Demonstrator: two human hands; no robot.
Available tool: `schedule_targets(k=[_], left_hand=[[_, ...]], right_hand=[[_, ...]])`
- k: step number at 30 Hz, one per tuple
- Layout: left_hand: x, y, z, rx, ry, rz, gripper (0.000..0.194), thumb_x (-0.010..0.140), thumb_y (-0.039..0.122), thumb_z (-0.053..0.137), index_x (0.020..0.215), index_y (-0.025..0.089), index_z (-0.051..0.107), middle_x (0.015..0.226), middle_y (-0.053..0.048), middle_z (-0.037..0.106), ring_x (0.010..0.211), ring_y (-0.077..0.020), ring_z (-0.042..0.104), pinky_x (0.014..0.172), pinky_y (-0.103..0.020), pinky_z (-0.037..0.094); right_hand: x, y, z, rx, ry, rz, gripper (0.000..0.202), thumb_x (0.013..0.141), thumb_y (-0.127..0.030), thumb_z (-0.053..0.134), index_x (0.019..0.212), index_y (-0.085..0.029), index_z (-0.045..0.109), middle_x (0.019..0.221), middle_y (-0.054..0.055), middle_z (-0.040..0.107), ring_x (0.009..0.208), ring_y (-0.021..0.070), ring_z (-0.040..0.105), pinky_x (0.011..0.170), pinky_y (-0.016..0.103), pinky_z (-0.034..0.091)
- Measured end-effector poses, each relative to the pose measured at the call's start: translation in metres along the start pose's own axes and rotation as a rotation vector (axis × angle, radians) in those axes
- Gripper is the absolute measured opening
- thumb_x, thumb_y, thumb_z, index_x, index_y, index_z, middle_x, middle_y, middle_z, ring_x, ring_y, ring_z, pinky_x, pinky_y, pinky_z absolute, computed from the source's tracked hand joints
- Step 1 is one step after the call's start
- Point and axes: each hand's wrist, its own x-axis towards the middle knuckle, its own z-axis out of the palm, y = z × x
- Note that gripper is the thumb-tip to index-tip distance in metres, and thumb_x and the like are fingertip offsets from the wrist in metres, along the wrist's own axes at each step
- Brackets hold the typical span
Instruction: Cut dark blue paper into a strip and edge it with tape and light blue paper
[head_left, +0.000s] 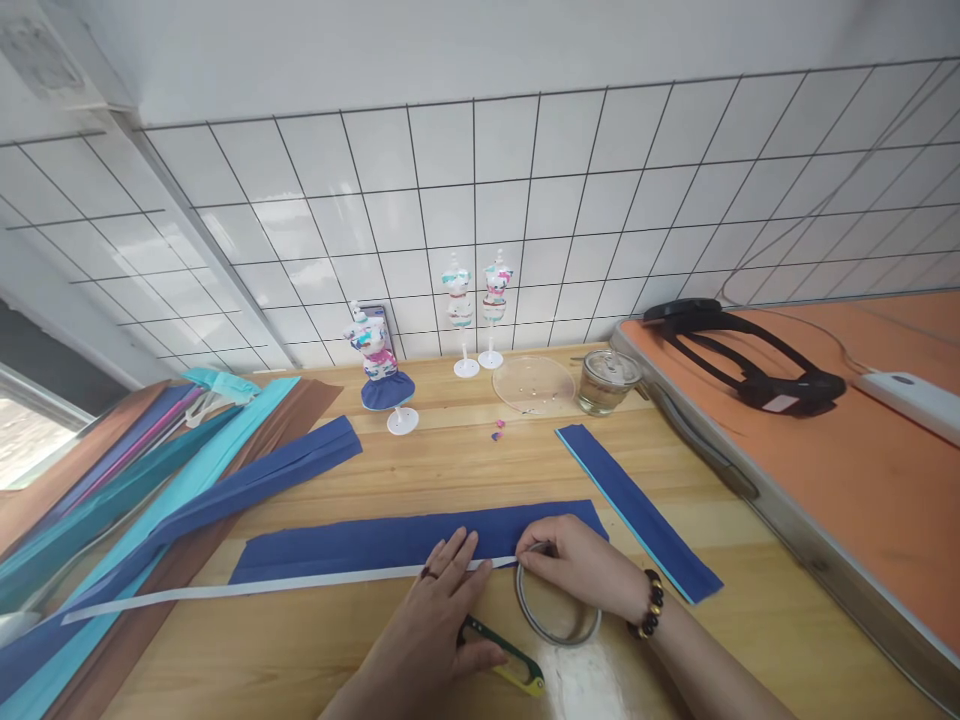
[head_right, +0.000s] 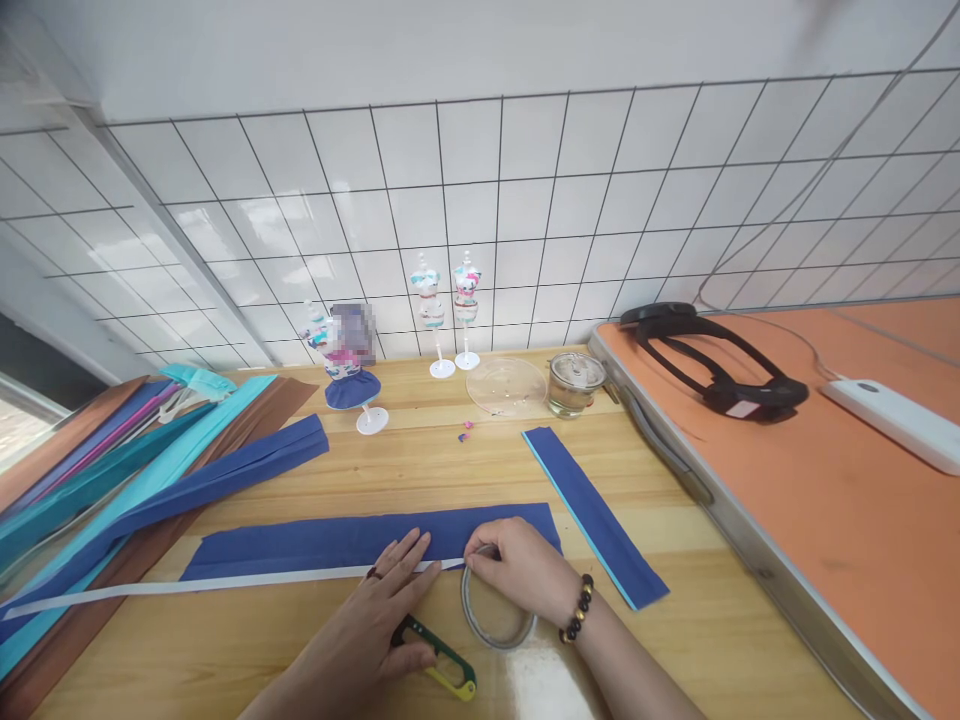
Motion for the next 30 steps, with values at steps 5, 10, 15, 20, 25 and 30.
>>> schedule_targets(k=[5,10,15,20,25,30], left_hand=[[-0.001,0.004,-0.001,0.037,0.031,-0.011,0.071,0.076,0.066,0.039,0.130,0.020,0.040,0.142,-0.014,0.031,0.131,-0.0306,0.024,0.102,-0.049,0.033],[0.002,0.009,0.000,0.082,0.063,-0.024,0.075,0.076,0.068,0.035,0.132,0.019,0.039,0.141,-0.015,0.033,0.130,-0.0318,0.028,0.100,-0.049,0.035],[0.006,0.012,0.002,0.130,0.060,-0.046,0.077,0.075,0.070,0.034,0.133,0.020,0.037,0.140,-0.016,0.034,0.128,-0.0331,0.031,0.099,-0.049,0.036],[0.006,0.011,0.005,0.149,0.081,-0.038,0.076,0.074,0.070,0.035,0.133,0.022,0.038,0.139,-0.016,0.036,0.127,-0.0329,0.032,0.098,-0.049,0.036],[0.007,0.009,0.008,0.146,0.085,-0.042,0.076,0.073,0.070,0.036,0.134,0.025,0.036,0.140,-0.015,0.034,0.127,-0.0340,0.031,0.098,-0.050,0.036],[0.007,0.011,0.006,0.126,0.057,-0.057,0.075,0.073,0.069,0.039,0.134,0.026,0.035,0.141,-0.016,0.033,0.127,-0.0345,0.032,0.097,-0.051,0.036]], right_hand=[[0.000,-0.001,0.000,-0.010,-0.011,-0.003,0.018,0.078,-0.024,0.051,0.075,-0.020,0.068,0.073,0.000,0.070,0.067,0.0154,0.062,0.060,0.022,0.041],[-0.002,-0.002,-0.002,-0.010,-0.014,-0.004,0.018,0.077,-0.022,0.051,0.076,-0.020,0.069,0.074,0.000,0.070,0.068,0.0153,0.062,0.061,0.022,0.041],[-0.003,-0.002,-0.002,-0.008,-0.019,-0.003,0.018,0.076,-0.021,0.051,0.076,-0.020,0.069,0.074,0.000,0.070,0.068,0.0150,0.062,0.060,0.021,0.041],[-0.003,-0.002,-0.002,-0.010,-0.024,-0.001,0.019,0.076,-0.021,0.051,0.077,-0.020,0.070,0.075,0.001,0.071,0.069,0.0157,0.062,0.062,0.022,0.042],[-0.003,-0.002,-0.003,-0.013,-0.020,-0.007,0.019,0.076,-0.020,0.052,0.077,-0.021,0.070,0.076,0.001,0.071,0.069,0.0159,0.062,0.063,0.023,0.042],[-0.003,-0.001,-0.003,-0.003,-0.029,-0.008,0.019,0.076,-0.021,0.052,0.078,-0.022,0.071,0.078,0.000,0.071,0.071,0.0162,0.063,0.065,0.023,0.043]])
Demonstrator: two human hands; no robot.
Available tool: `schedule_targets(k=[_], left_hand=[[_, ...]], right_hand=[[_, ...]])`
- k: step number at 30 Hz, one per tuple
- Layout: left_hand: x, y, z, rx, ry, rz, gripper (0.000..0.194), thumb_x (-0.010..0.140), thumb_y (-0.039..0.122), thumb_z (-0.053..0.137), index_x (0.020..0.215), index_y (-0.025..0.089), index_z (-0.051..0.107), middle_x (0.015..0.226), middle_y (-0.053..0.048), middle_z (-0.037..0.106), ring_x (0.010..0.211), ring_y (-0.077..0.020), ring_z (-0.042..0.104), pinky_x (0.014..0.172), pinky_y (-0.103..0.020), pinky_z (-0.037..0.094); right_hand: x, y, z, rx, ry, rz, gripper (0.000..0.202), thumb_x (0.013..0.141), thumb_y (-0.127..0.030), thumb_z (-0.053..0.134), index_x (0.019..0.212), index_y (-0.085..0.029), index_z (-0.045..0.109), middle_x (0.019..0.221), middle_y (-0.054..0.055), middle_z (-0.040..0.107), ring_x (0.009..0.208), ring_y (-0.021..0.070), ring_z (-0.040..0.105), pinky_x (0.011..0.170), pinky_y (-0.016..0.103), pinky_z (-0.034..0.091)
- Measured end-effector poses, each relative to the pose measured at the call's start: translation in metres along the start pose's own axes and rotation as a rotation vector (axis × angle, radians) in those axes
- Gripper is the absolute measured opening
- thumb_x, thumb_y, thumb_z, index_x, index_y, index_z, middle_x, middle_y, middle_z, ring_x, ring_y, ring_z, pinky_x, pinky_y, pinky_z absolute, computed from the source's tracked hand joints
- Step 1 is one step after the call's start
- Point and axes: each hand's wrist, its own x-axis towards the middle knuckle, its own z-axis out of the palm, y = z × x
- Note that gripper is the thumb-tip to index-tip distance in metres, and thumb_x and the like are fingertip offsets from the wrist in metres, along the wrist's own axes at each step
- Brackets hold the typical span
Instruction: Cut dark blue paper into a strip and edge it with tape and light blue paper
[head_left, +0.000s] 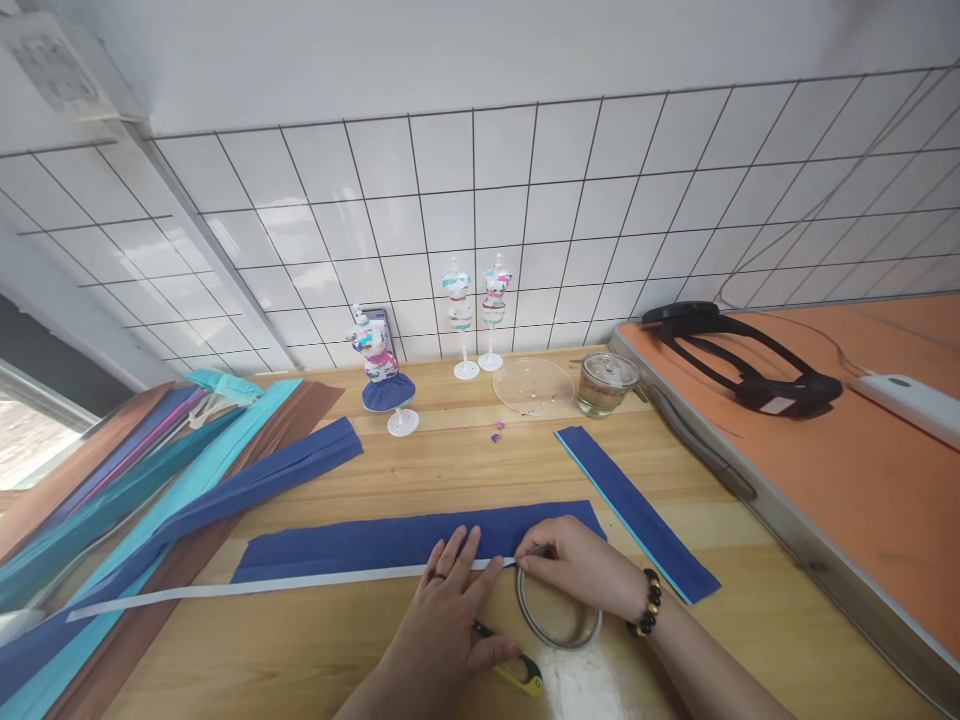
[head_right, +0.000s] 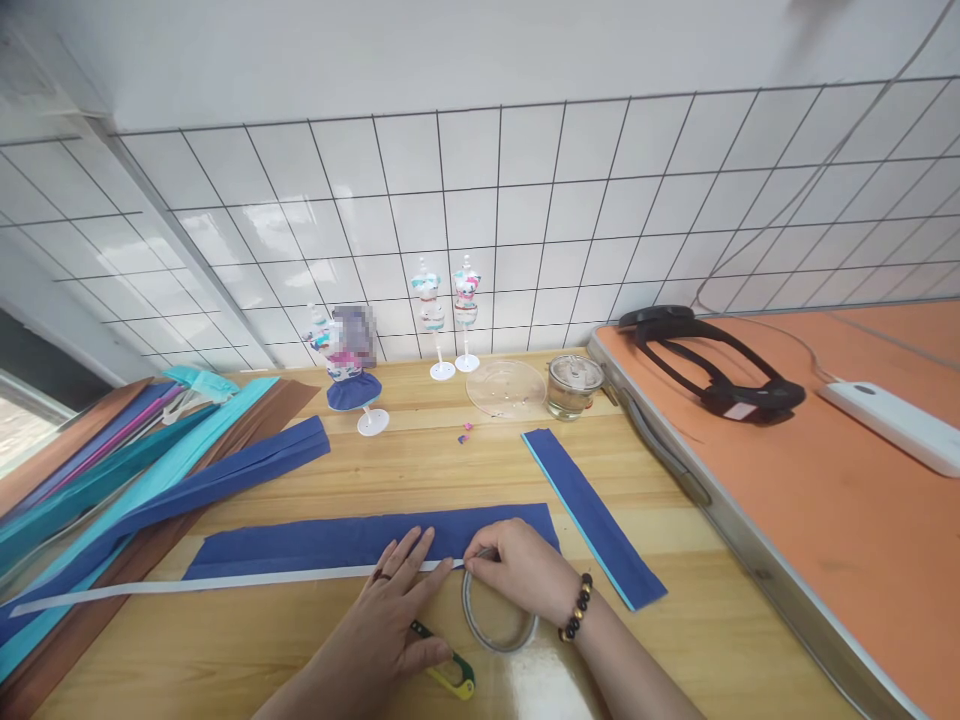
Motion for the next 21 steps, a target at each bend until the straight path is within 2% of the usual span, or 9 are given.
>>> schedule_targets(k=[8,14,21], left_hand=[[0.003,0.005,-0.008,-0.036,-0.037,-0.030,0.075,0.072,0.071,0.037,0.135,0.031,0.033,0.141,-0.015,0.033,0.128,-0.0350,0.030,0.098,-0.053,0.035],[0.005,0.007,-0.004,-0.065,-0.035,-0.049,0.077,0.069,0.071,0.043,0.135,0.034,0.030,0.144,-0.014,0.028,0.128,-0.0387,0.028,0.096,-0.057,0.033],[0.009,0.012,-0.011,-0.130,-0.082,-0.074,0.079,0.067,0.074,0.040,0.135,0.034,0.031,0.144,-0.015,0.027,0.128,-0.0408,0.025,0.095,-0.061,0.031]], right_hand=[[0.001,0.003,0.001,0.009,-0.024,0.002,0.020,0.078,-0.025,0.052,0.080,-0.021,0.072,0.074,0.000,0.070,0.067,0.0158,0.062,0.060,0.022,0.042],[0.000,0.004,0.001,0.009,-0.035,0.003,0.022,0.079,-0.027,0.051,0.079,-0.022,0.072,0.072,0.000,0.070,0.065,0.0157,0.061,0.056,0.022,0.040],[0.000,0.004,0.000,0.002,-0.043,0.002,0.022,0.079,-0.026,0.051,0.082,-0.023,0.073,0.075,0.000,0.071,0.067,0.0164,0.061,0.059,0.023,0.041]])
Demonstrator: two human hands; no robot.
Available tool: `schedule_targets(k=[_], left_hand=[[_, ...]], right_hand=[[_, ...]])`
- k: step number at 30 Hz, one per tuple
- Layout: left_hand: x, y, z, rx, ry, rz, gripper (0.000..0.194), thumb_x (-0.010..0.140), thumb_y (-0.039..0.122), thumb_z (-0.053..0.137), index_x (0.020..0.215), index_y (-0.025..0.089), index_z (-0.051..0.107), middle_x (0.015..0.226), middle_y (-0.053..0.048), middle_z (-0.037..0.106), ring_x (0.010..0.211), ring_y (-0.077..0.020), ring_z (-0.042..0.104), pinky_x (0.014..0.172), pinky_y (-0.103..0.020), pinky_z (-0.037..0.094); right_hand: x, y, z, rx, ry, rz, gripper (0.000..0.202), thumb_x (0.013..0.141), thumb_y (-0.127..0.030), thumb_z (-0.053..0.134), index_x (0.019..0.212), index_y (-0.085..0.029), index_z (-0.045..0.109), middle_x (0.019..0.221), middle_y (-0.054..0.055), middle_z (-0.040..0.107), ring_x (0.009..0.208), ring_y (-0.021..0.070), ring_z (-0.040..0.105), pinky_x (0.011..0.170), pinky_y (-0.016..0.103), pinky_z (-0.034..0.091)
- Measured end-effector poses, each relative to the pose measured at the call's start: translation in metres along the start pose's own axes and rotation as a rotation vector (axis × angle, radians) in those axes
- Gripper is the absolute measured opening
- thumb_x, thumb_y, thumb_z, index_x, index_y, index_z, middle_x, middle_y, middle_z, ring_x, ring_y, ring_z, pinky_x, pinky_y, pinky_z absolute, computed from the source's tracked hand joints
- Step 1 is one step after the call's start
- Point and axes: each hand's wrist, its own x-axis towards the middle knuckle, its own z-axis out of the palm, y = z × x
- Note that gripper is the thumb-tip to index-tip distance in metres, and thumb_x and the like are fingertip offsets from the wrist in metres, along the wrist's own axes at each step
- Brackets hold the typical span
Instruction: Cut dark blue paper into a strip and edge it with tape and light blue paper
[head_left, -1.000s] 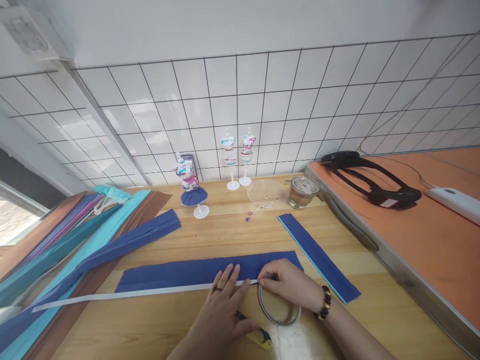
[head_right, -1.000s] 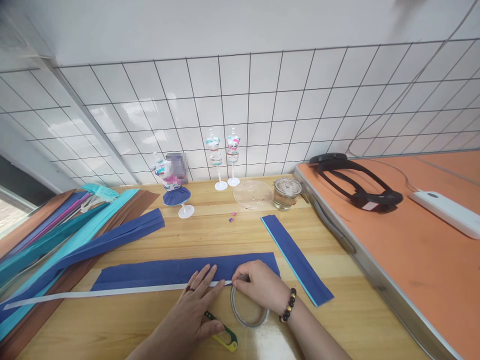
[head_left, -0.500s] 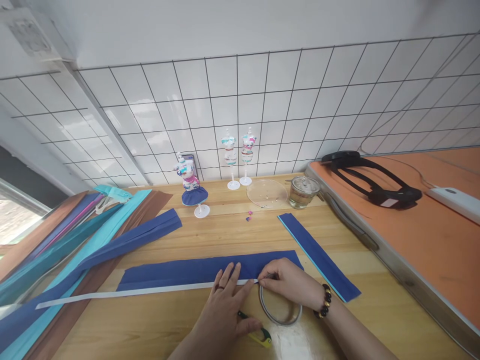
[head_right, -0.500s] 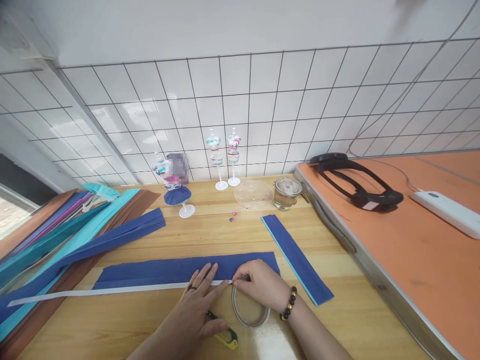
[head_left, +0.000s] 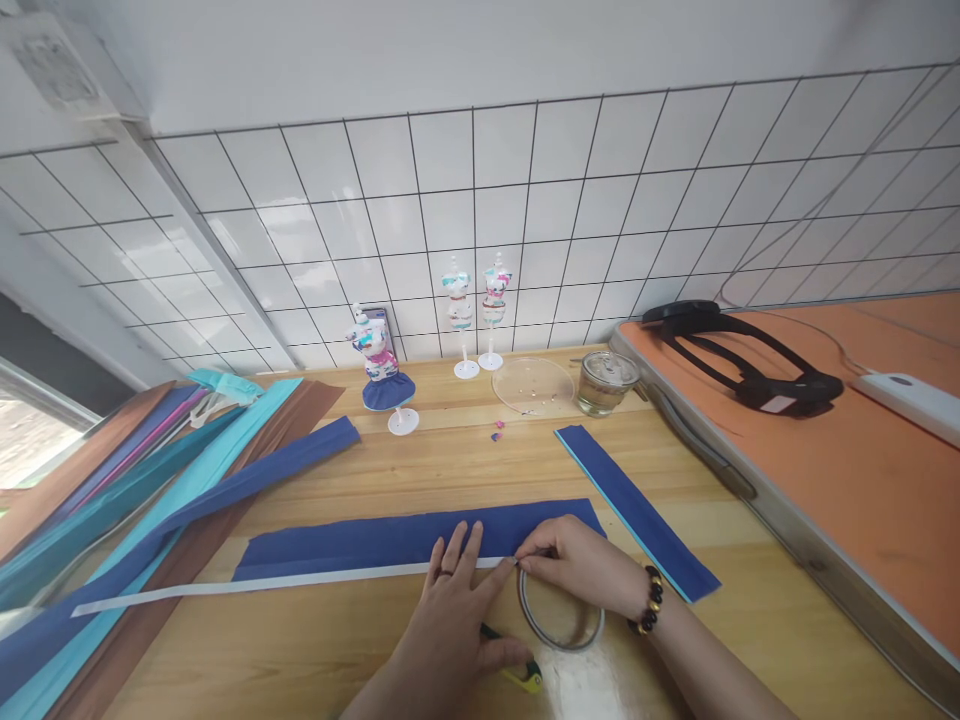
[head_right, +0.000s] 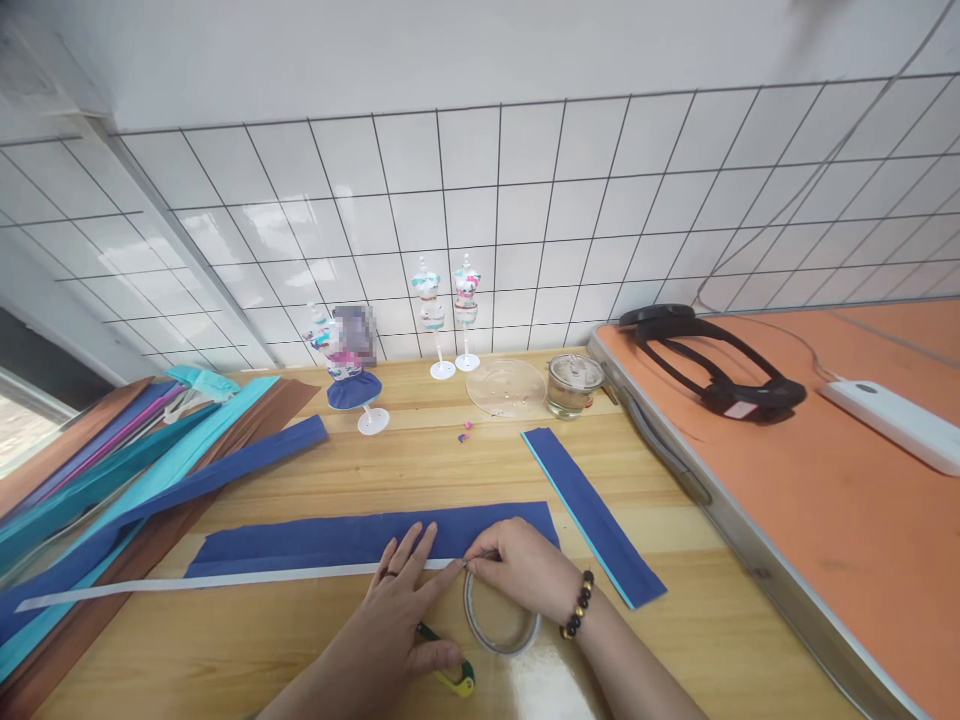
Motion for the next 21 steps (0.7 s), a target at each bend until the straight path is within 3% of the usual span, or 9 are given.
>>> schedule_targets(k=[6,13,21], left_hand=[[0.001,0.005,-0.006,-0.042,-0.059,-0.046,0.080,0.068,0.076,0.034,0.136,0.034,0.028,0.145,-0.018,0.021,0.130,-0.0419,0.019,0.094,-0.064,0.028],[0.002,0.009,-0.011,-0.053,-0.072,-0.071,0.080,0.068,0.076,0.035,0.135,0.033,0.031,0.145,-0.016,0.024,0.130,-0.0409,0.019,0.096,-0.063,0.027],[0.000,0.001,0.004,-0.080,-0.057,-0.073,0.079,0.067,0.074,0.043,0.135,0.037,0.029,0.148,-0.013,0.014,0.132,-0.0403,0.014,0.099,-0.062,0.022]], right_hand=[[0.000,0.001,0.000,0.001,-0.006,0.000,0.022,0.079,-0.026,0.051,0.082,-0.023,0.073,0.074,-0.001,0.071,0.067,0.0157,0.062,0.058,0.022,0.041],[-0.001,-0.001,-0.001,-0.002,-0.003,0.003,0.021,0.078,-0.025,0.051,0.081,-0.022,0.072,0.075,0.000,0.071,0.067,0.0161,0.062,0.058,0.022,0.040],[-0.002,0.001,-0.007,0.003,-0.007,0.021,0.022,0.079,-0.024,0.049,0.078,-0.020,0.070,0.078,0.001,0.070,0.072,0.0169,0.063,0.061,0.022,0.042]])
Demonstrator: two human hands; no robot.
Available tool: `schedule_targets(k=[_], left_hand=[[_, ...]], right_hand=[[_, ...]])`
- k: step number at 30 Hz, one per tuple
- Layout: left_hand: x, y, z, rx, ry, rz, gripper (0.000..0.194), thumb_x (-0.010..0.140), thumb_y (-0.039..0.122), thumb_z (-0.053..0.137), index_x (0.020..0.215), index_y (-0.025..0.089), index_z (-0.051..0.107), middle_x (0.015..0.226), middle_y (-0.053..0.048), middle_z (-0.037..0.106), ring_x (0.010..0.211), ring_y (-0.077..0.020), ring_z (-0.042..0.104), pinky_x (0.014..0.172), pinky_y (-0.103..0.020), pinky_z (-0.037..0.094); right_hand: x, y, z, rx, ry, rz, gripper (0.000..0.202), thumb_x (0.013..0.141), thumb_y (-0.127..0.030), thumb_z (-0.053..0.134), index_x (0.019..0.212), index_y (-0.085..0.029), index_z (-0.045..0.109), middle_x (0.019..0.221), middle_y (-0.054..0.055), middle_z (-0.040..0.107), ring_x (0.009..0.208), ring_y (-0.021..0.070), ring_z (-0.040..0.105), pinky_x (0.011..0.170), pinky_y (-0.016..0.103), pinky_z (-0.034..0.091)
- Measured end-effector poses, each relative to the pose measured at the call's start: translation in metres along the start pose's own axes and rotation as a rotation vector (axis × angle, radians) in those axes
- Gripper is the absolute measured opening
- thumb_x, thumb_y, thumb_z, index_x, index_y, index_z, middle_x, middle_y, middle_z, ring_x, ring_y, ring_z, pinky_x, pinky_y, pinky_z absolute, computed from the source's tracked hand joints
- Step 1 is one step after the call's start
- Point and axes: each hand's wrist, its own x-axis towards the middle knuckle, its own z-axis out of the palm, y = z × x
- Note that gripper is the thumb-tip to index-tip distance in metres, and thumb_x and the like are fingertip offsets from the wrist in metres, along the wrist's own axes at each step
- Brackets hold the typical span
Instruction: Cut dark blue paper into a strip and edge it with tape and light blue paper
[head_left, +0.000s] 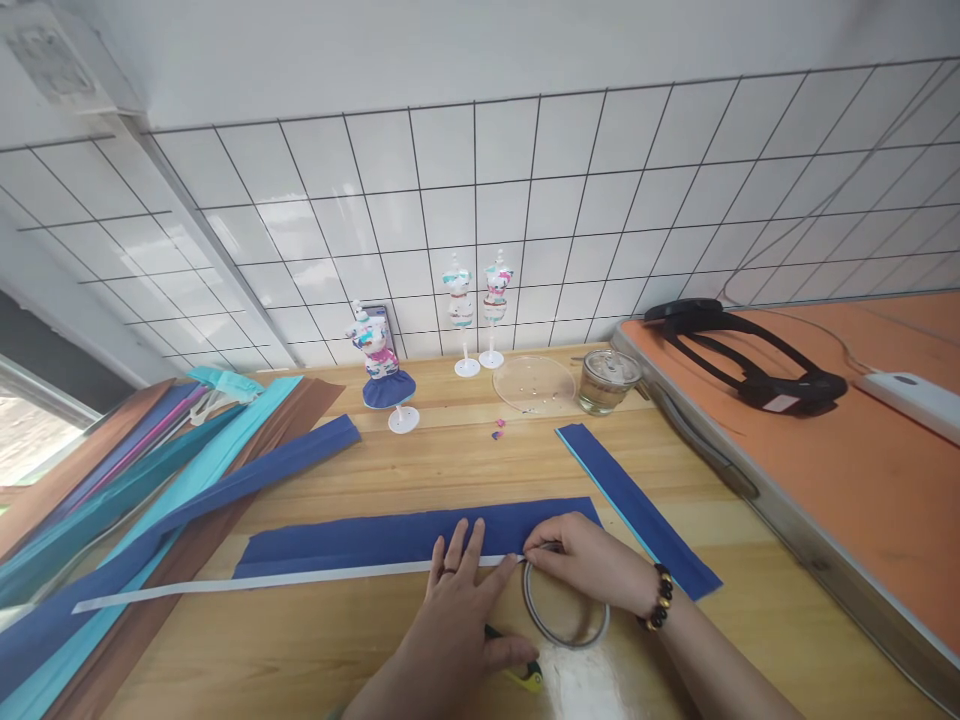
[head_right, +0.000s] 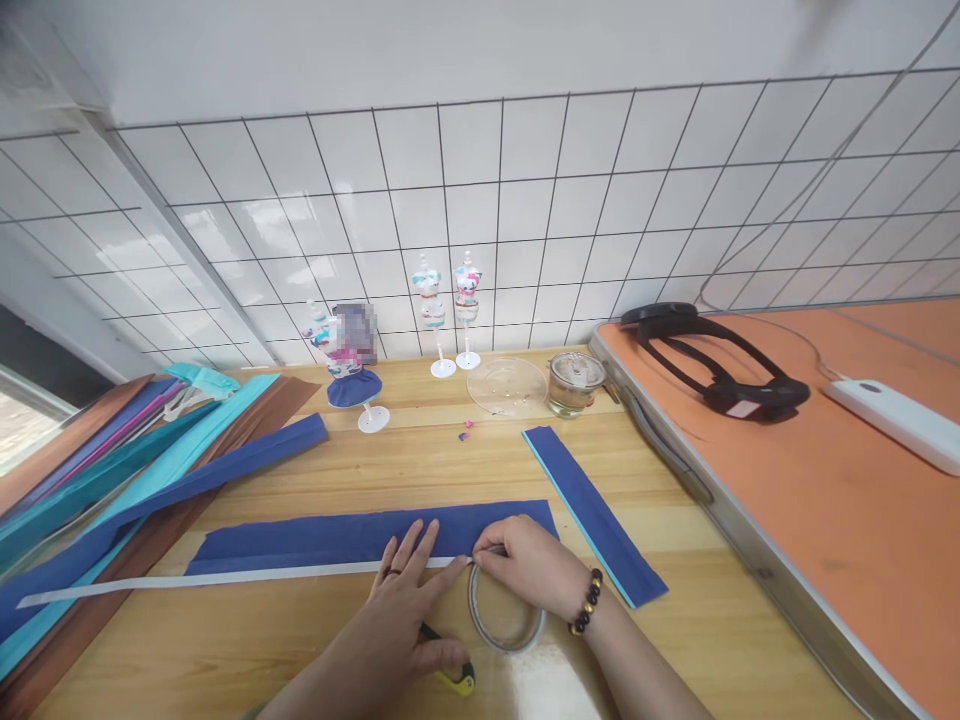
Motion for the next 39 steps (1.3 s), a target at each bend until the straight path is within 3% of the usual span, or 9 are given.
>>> schedule_targets(k=[4,9,15,21,39], left_hand=[[-0.001,-0.004,0.007,-0.005,0.038,0.014,0.079,0.066,0.073,0.045,0.135,0.040,0.025,0.149,-0.011,0.009,0.133,-0.0375,0.011,0.101,-0.061,0.018],[0.001,0.002,0.002,0.015,0.013,-0.021,0.080,0.064,0.075,0.044,0.133,0.037,0.032,0.148,-0.011,0.016,0.132,-0.0393,0.014,0.100,-0.062,0.020],[0.008,0.009,-0.003,-0.014,0.053,0.055,0.075,0.071,0.072,0.037,0.130,0.026,0.042,0.147,-0.011,0.020,0.134,-0.0325,0.013,0.105,-0.056,0.019],[0.012,0.009,-0.001,-0.068,-0.014,0.098,0.078,0.075,0.069,0.036,0.132,0.017,0.040,0.144,-0.014,0.028,0.133,-0.0296,0.018,0.105,-0.048,0.026],[0.012,0.027,-0.018,-0.032,-0.104,-0.009,0.079,0.072,0.064,0.048,0.134,0.018,0.034,0.146,-0.017,0.013,0.133,-0.0337,0.011,0.104,-0.052,0.026]], right_hand=[[-0.001,0.003,-0.004,-0.008,0.004,0.014,0.021,0.079,-0.024,0.049,0.076,-0.019,0.069,0.077,0.002,0.070,0.072,0.0170,0.062,0.062,0.022,0.042],[-0.002,0.005,-0.006,-0.017,0.017,0.033,0.020,0.079,-0.025,0.049,0.074,-0.019,0.068,0.076,0.001,0.069,0.072,0.0170,0.061,0.062,0.023,0.041],[-0.001,0.006,-0.005,-0.025,0.023,0.051,0.020,0.078,-0.025,0.049,0.075,-0.019,0.068,0.075,0.001,0.069,0.070,0.0165,0.061,0.060,0.022,0.040],[0.000,0.009,-0.004,-0.019,0.020,0.060,0.019,0.077,-0.024,0.050,0.074,-0.019,0.068,0.074,0.001,0.069,0.069,0.0161,0.060,0.060,0.022,0.040],[-0.007,0.021,-0.023,0.048,0.001,0.156,0.018,0.074,-0.028,0.053,0.073,-0.016,0.066,0.068,0.001,0.065,0.062,0.0142,0.056,0.054,0.021,0.039]])
